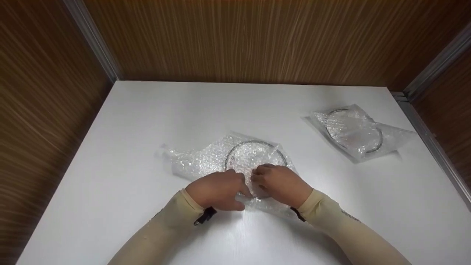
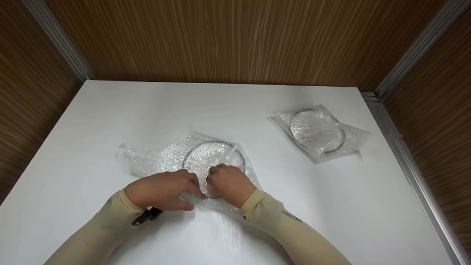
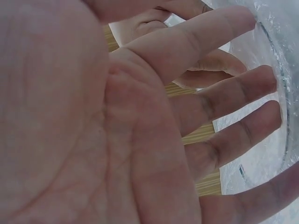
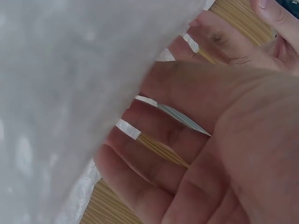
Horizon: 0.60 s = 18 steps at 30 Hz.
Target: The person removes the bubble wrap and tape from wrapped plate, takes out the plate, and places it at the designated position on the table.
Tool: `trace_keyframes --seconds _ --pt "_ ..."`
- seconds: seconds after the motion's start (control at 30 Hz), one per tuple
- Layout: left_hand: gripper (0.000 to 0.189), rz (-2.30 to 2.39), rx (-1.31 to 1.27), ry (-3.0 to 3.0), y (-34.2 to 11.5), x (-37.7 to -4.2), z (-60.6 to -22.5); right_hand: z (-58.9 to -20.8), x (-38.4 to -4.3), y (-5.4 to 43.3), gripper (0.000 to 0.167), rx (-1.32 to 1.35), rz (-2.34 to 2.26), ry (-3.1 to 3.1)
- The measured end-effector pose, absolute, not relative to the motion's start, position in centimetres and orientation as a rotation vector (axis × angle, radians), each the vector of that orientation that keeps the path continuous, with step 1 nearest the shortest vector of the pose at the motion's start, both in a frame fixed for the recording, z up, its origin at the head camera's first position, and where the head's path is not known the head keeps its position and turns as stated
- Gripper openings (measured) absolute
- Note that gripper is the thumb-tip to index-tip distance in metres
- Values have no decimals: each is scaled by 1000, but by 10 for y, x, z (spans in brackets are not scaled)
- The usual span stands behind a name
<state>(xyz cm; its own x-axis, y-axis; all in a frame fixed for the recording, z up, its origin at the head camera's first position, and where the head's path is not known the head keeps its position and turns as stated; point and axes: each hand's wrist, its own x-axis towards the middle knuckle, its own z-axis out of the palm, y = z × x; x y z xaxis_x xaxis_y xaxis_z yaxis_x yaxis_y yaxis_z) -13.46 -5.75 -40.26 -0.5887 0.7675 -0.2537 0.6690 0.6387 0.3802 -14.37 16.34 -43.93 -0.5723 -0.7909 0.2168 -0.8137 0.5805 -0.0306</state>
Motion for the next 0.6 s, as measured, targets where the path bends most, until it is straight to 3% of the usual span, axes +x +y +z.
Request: trace_keyframes --seconds 0.6 --pt "24 325 1105 2464 -56 -136 -400 -436 -144 163 21 1388 116 -2583"
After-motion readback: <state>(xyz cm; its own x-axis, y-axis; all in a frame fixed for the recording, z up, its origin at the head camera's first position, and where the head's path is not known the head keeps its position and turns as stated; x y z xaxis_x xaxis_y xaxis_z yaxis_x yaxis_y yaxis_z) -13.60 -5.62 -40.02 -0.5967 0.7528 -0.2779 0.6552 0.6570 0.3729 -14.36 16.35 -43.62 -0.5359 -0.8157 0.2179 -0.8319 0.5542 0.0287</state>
